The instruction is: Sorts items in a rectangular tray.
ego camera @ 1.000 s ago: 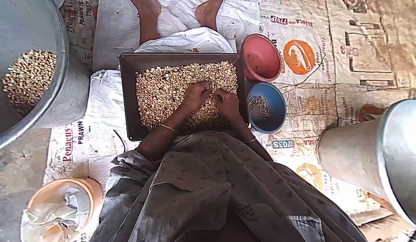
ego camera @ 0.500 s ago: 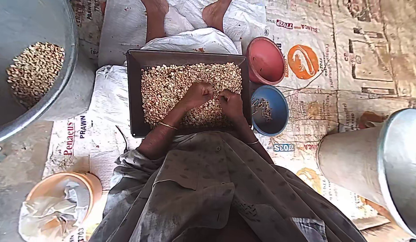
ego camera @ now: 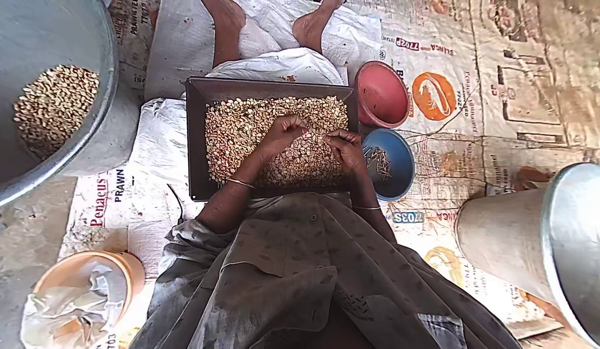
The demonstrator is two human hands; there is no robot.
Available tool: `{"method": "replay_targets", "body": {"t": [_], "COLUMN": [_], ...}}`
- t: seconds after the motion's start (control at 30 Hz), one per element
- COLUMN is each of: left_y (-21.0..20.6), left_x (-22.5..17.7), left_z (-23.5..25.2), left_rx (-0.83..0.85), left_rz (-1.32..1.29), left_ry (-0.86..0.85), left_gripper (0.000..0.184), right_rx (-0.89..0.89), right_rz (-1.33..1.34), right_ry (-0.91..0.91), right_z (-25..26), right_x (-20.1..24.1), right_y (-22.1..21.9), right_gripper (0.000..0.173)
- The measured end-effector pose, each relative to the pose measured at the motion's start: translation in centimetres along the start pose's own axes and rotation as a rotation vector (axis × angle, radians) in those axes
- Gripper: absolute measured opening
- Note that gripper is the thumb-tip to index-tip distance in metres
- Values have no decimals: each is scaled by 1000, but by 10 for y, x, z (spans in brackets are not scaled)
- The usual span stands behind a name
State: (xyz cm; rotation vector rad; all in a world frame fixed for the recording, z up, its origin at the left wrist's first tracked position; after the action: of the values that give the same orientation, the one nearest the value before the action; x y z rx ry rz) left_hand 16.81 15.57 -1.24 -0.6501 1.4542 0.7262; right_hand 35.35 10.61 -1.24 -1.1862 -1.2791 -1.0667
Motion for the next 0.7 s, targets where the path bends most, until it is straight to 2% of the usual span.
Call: {"method": "replay_targets", "body": {"t": [0.07, 0.1, 0.17, 0.23, 0.3, 0.33, 0.43, 0.5, 0.6, 0.7], "left_y": [15, 22, 35, 46, 52, 51, 44, 40, 32, 28], "left_x": [2, 3, 7, 14, 16, 16, 13, 12, 9, 8], "left_z": [-2, -3, -7, -10, -10, -10, -5, -4, -8, -12], "left_rx": [-114, -154, -227, -314, -325, -299, -191, -73, 118, 223], "left_rz": [-396, -508, -539, -404, -144, -9, 251, 362, 457, 556], "left_ry": [-6, 6, 66, 161, 203, 206, 205, 213, 229, 242], "left_gripper": [16, 20, 28, 32, 25, 23, 18, 15, 10, 8], "right_rx": [92, 149, 252, 249, 132, 100, 115, 101, 60, 20], "right_rz": [237, 336, 386, 292, 99, -59, -753, -1027, -1118, -906], "right_ry": [71, 102, 101, 14, -84, -94, -149, -224, -188, -125], "right_z": [-2, -2, 0, 6, 14, 17, 22, 19, 16, 18], "right_x": [5, 8, 12, 10, 5, 2, -3, -5, -5, -9], "right_y": [-6, -9, -14, -21, -30, -35, -51, -61, -65, -54], "right_gripper": [17, 17, 23, 28, 19, 20, 21, 28, 24, 18]}}
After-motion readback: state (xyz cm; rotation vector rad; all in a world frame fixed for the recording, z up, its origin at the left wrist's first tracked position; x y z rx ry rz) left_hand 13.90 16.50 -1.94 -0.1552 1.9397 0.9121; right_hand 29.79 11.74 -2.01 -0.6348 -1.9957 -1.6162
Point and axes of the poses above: each hand's wrist, its own z-axis towards the middle knuckle, its own y-axis out of the back of the hand, x = y × z, the point moved 9 cm from there along z, towards the middle knuckle, and after that the axes turned 9 degrees about x, right-handed, at the moved point
